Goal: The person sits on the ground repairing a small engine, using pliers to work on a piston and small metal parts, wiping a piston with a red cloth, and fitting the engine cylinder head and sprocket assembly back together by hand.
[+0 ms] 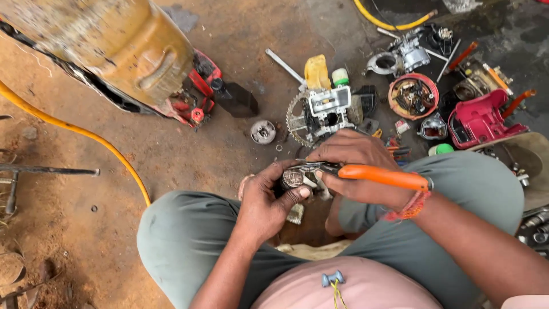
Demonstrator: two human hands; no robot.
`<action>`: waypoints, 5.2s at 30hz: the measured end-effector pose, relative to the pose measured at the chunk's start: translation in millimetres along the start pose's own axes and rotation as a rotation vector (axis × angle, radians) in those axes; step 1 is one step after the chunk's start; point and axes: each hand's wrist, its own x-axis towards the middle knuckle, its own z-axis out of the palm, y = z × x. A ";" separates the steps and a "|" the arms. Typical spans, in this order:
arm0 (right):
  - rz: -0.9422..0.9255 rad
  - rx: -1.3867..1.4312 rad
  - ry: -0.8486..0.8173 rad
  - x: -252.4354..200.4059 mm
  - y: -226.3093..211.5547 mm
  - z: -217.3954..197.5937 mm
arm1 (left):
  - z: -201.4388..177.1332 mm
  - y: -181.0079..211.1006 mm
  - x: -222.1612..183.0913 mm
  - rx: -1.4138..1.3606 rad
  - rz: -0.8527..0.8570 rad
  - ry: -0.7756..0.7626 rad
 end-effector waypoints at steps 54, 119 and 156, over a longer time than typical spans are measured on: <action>-0.072 0.007 -0.018 4.8 -16.4 1.8 | 0.0 -19.0 5.1 -0.397 -0.120 0.020; 0.927 0.087 -0.044 -257.9 450.6 65.2 | 38.1 -14.4 49.3 -0.137 -0.213 0.037; 0.881 1.073 0.290 34.1 14.5 70.0 | -5.9 -7.0 -13.7 0.019 0.021 0.058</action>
